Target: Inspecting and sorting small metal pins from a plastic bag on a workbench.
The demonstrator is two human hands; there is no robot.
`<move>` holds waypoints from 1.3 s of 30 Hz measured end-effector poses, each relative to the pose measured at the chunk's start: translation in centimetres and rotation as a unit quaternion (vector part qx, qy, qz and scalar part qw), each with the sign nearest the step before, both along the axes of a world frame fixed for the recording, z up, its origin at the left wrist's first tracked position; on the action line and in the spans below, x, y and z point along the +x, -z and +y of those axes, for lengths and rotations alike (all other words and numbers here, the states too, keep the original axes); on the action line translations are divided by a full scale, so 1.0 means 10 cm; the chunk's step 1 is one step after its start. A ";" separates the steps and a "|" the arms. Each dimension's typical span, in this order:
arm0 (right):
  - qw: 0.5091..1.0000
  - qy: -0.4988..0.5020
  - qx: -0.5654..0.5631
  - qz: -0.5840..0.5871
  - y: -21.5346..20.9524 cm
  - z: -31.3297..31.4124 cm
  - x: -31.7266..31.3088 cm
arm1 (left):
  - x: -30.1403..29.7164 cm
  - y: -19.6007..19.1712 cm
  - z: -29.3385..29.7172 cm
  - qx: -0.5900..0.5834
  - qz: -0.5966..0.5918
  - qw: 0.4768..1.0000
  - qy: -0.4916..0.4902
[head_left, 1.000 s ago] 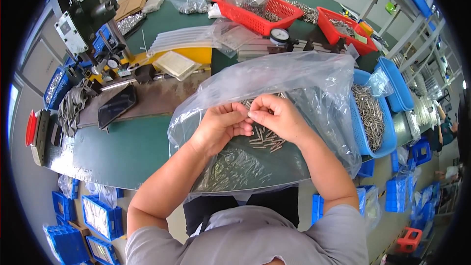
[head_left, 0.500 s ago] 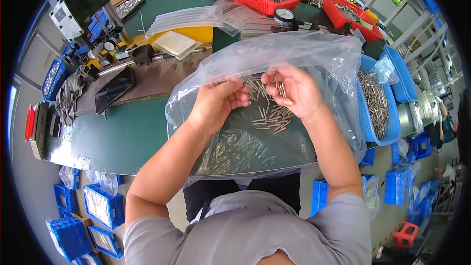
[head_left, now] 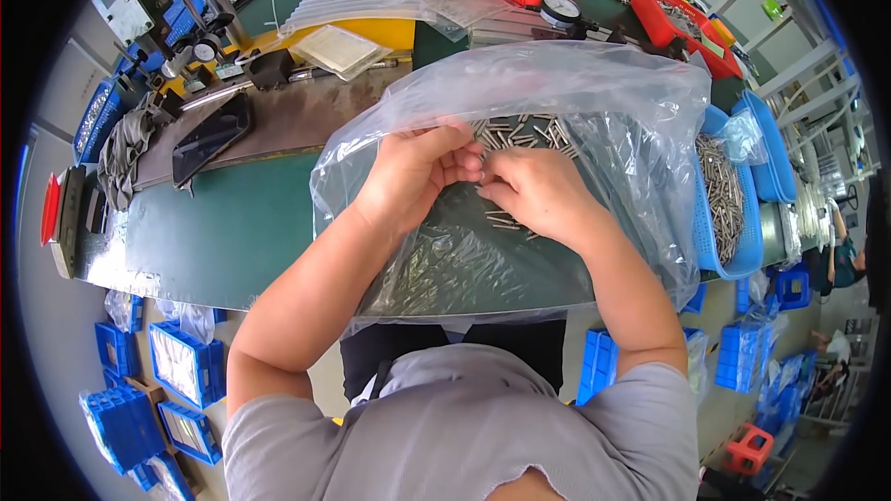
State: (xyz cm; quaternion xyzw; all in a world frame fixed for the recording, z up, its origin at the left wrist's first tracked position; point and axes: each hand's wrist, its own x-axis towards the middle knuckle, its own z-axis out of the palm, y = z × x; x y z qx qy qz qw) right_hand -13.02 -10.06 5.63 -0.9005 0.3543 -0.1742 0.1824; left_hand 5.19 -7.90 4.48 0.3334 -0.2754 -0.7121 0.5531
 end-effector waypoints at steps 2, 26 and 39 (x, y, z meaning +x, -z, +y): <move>1.000 0.001 -0.019 -0.007 0.01 -0.03 0.01 | 0.00 0.00 0.00 -0.001 0.000 1.000 0.000; 1.000 -0.024 -0.006 0.006 0.01 -0.11 -0.07 | 0.01 -0.01 -0.01 -0.002 0.006 1.000 -0.009; 0.958 0.065 0.190 -0.203 -0.23 -0.12 -0.11 | 0.01 -0.01 0.00 0.003 0.007 0.999 0.046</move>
